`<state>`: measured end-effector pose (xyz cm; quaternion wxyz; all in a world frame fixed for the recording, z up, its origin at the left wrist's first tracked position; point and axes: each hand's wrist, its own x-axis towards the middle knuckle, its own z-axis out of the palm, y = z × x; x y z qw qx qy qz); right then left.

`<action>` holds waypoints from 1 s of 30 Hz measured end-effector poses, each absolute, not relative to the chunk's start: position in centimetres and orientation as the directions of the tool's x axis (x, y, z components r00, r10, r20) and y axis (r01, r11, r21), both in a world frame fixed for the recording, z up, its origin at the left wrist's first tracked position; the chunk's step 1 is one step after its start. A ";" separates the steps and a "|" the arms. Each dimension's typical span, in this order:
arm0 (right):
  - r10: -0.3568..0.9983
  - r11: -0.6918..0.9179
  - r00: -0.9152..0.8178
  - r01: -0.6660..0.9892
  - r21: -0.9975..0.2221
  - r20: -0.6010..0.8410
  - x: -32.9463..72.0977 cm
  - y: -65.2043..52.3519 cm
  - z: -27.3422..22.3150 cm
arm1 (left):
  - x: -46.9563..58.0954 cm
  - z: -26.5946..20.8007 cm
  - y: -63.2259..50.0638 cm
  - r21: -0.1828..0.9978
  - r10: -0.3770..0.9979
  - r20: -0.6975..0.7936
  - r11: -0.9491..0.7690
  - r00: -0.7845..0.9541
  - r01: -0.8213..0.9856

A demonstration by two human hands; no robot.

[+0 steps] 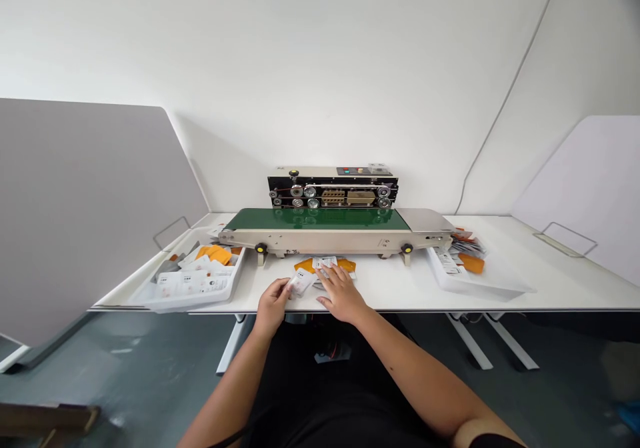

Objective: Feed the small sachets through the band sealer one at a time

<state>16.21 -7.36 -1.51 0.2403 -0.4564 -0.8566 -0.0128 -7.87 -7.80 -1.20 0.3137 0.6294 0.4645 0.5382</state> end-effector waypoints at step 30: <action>0.890 0.167 -0.443 0.088 -0.982 0.112 12.3 -6.6 -0.9 | -8.8 0.5 -8.6 0.962 0.880 0.150 -0.234 0.450 0.138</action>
